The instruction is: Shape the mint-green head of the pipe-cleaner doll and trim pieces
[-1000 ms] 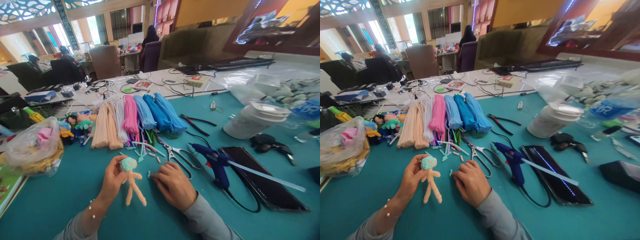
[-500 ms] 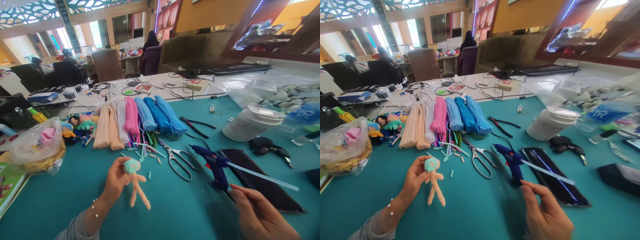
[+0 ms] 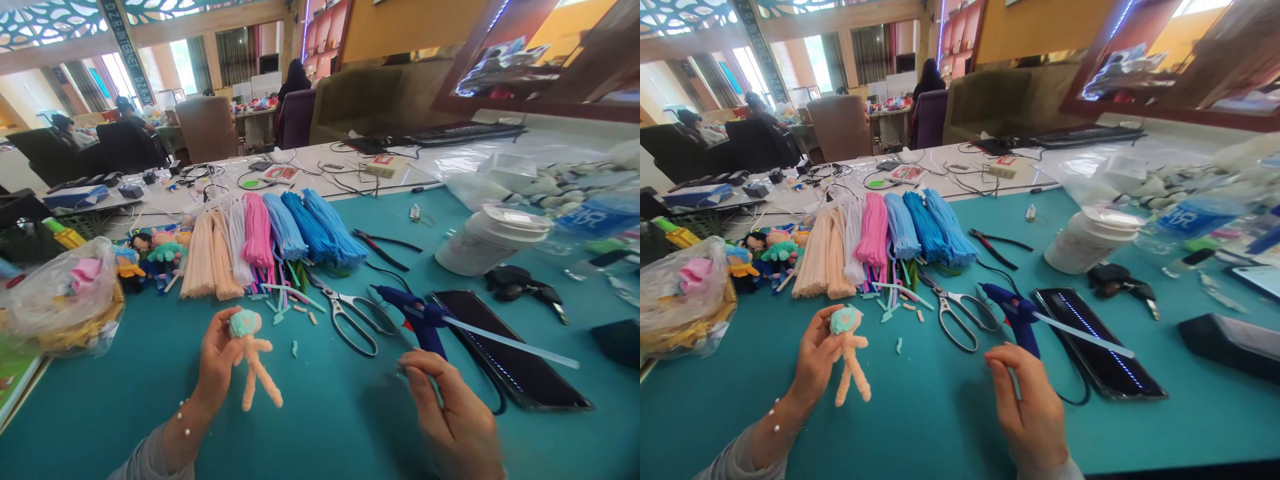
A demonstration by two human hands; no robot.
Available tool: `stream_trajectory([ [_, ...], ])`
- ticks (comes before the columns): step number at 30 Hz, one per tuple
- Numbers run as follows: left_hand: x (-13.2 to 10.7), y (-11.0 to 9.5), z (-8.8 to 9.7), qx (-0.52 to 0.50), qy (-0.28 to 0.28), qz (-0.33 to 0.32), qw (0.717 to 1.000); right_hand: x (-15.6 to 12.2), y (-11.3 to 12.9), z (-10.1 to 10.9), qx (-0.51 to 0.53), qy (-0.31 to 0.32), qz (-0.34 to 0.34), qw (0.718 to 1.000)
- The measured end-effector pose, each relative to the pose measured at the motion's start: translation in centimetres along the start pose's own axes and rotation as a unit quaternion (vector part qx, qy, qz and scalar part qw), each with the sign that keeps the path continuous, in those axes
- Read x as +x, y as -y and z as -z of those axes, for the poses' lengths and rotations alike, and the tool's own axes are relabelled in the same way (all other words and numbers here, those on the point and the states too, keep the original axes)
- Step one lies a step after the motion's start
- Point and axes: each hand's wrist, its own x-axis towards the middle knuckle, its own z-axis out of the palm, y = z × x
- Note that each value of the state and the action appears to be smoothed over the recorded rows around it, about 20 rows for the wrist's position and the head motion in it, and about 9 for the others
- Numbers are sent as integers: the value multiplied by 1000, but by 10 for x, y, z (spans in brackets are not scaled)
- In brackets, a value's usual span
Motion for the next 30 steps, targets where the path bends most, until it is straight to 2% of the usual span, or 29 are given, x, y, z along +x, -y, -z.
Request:
stream_trajectory([
  [5, 0, 2, 2, -7, -23, -15, 1000, 15, 20, -5, 12, 82, 32, 996],
  [9, 0, 1, 4, -26, -49, -14, 998, 30, 33, -10, 4, 111, 96, 989],
  [14, 2, -2, 3, -42, -67, -17, 997, 51, 40, -36, -57, 217, 141, 964],
  [18, 4, 0, 2, -14, -52, -22, 998, 68, 46, -70, -116, 282, 156, 940],
  [22, 5, 2, 2, 33, -12, -27, 999, 76, 50, -98, -170, 315, 155, 921],
  [26, 0, -1, -3, 82, 7, -38, 996, 76, 49, -111, -189, 339, 158, 908],
  [30, -4, -5, -8, 166, 20, -53, 984, 76, 44, -113, -181, 340, 167, 907],
])
